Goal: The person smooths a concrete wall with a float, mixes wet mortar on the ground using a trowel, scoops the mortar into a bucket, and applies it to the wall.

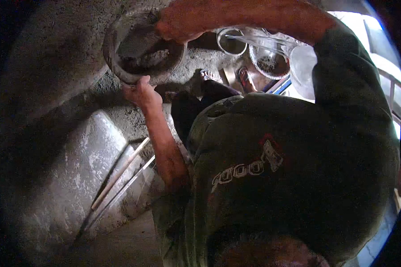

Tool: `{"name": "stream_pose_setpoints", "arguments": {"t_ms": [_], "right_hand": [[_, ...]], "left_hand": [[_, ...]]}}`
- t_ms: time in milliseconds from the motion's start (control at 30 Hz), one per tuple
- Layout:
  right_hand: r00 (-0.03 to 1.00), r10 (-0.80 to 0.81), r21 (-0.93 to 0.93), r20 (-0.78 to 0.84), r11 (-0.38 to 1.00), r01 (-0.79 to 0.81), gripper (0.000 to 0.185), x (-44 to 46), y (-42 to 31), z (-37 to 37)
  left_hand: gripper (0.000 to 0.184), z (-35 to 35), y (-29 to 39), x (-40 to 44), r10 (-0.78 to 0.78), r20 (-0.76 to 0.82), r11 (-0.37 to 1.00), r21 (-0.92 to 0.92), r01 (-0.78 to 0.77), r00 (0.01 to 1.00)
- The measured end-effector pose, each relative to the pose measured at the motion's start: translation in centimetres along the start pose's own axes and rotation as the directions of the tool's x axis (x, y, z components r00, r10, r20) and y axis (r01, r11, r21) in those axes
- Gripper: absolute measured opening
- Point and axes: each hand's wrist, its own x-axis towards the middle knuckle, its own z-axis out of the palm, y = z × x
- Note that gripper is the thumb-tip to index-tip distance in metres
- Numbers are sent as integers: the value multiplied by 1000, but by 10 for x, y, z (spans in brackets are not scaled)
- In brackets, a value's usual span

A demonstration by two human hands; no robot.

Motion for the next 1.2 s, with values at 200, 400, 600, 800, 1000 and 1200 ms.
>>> {"name": "stream_pose_setpoints", "arguments": {"t_ms": [200, 400, 600, 800, 1000, 1200], "right_hand": [[997, 57, 2, 59, 998, -57, 16, 18, -15, 26], [997, 63, 40, 54, 997, -66, 16, 72, -37, 58], [995, 69, -127, 76, 990, -59, 26, 82, -104, -20], [993, -83, -99, 85, 991, 91, 26, 101, -72, 2], [900, -288, -245, 327, 894, 375, 21, 125, -86, 20], [831, -258, -319, 492, 836, 448, 21, 138, -79, -48]], "left_hand": [[67, -27, -5, 13, -87, 58, 993, -80, 91, 995], [61, -81, -45, 49, 75, 177, 984, 147, -102, 981], [57, -114, -4, 47, -157, 68, 986, 58, 154, 985], [58, -129, -44, 73, 123, 98, 818, 553, -157, 988], [51, -114, -70, 94, 408, -50, 754, 581, -306, 912], [46, -110, -40, 80, 615, -59, 649, 605, -462, 786]]}}
